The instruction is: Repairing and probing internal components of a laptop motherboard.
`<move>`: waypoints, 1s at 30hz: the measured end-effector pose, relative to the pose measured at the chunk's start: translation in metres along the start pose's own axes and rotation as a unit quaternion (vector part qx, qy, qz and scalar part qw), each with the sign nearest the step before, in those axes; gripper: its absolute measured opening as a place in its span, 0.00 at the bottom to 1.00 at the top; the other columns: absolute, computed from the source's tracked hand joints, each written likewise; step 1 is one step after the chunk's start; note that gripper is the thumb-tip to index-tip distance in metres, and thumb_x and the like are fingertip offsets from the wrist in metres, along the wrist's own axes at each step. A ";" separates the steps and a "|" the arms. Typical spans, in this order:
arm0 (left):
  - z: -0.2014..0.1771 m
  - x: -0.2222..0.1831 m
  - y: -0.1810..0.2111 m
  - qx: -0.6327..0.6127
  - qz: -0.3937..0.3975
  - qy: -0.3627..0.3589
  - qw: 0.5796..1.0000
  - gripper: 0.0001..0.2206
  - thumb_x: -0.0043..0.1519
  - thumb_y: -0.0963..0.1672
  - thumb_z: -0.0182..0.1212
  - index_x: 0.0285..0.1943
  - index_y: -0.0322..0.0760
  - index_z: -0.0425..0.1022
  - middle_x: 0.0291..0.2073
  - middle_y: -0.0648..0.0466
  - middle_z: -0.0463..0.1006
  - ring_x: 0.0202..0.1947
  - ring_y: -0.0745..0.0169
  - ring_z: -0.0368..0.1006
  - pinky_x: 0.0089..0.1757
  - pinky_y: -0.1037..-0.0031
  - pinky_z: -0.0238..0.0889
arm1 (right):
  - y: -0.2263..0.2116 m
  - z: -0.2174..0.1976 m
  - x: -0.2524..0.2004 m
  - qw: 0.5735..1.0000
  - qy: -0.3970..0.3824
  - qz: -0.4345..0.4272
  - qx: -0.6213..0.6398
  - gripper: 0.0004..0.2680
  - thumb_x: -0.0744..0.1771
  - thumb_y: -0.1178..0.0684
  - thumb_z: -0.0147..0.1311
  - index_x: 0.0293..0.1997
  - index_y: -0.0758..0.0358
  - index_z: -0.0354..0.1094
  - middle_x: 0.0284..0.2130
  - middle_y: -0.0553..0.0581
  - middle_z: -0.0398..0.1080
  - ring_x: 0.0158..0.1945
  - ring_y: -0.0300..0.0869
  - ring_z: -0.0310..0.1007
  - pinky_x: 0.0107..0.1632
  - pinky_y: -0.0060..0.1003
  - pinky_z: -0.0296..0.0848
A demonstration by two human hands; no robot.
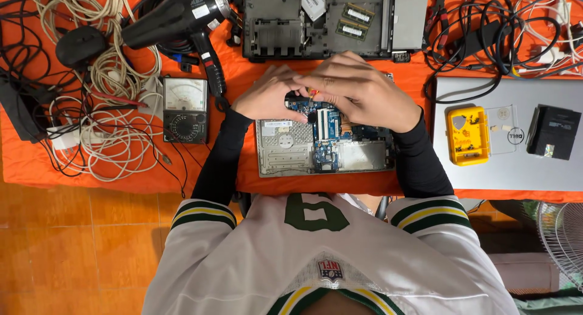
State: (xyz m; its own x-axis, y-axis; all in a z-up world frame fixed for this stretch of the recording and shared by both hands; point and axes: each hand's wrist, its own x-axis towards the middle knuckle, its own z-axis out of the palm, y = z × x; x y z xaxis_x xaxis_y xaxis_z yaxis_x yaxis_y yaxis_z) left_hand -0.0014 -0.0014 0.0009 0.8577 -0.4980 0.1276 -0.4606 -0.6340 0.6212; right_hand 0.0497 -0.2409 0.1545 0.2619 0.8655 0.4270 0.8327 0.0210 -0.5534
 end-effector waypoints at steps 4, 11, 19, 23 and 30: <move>0.002 0.000 -0.002 -0.004 -0.009 -0.011 1.000 0.27 0.47 0.59 0.76 0.46 0.42 0.82 0.44 0.56 0.80 0.58 0.49 0.66 0.62 0.53 0.51 | 0.001 0.000 -0.003 1.000 -0.006 -0.001 0.000 0.18 0.67 0.65 0.60 0.65 0.65 0.69 0.44 0.57 0.75 0.49 0.49 0.72 0.60 0.45 0.69; 0.009 -0.002 -0.008 -0.006 -0.006 -0.012 1.000 0.27 0.47 0.59 0.77 0.46 0.41 0.82 0.45 0.55 0.79 0.57 0.49 0.66 0.63 0.50 0.48 | 0.007 0.003 -0.006 1.000 -0.013 -0.013 -0.013 0.17 0.67 0.64 0.62 0.64 0.65 0.71 0.40 0.58 0.75 0.45 0.49 0.72 0.59 0.45 0.69; 0.002 -0.004 -0.003 -0.003 0.025 0.010 1.000 0.29 0.48 0.59 0.78 0.52 0.41 0.83 0.43 0.52 0.80 0.57 0.46 0.66 0.61 0.52 0.49 | 0.010 0.002 -0.010 0.999 -0.016 -0.006 -0.027 0.14 0.70 0.61 0.63 0.64 0.64 0.72 0.41 0.56 0.74 0.47 0.46 0.72 0.59 0.41 0.68; 0.003 -0.007 -0.010 -0.024 0.025 0.010 0.999 0.22 0.56 0.54 0.73 0.52 0.40 0.83 0.43 0.51 0.79 0.53 0.49 0.68 0.59 0.56 0.54 | 0.012 0.005 -0.011 0.999 -0.018 -0.018 -0.046 0.11 0.70 0.63 0.63 0.59 0.62 0.74 0.42 0.56 0.74 0.50 0.47 0.73 0.62 0.43 0.69; 0.006 -0.006 -0.013 -0.030 0.050 0.040 0.998 0.08 0.63 0.44 0.66 0.48 0.38 0.83 0.40 0.53 0.80 0.48 0.55 0.72 0.57 0.61 0.60 | 0.012 0.004 -0.016 0.995 -0.011 -0.049 -0.081 0.13 0.69 0.67 0.60 0.62 0.67 0.72 0.45 0.57 0.74 0.51 0.46 0.73 0.60 0.40 0.68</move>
State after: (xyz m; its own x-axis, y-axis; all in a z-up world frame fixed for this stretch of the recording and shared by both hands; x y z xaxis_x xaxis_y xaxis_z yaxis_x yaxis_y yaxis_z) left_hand -0.0023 0.0064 -0.0131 0.8244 -0.5073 0.2508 -0.5327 -0.5459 0.6468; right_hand 0.0533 -0.2524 0.1382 0.1671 0.8737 0.4570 0.9222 0.0255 -0.3860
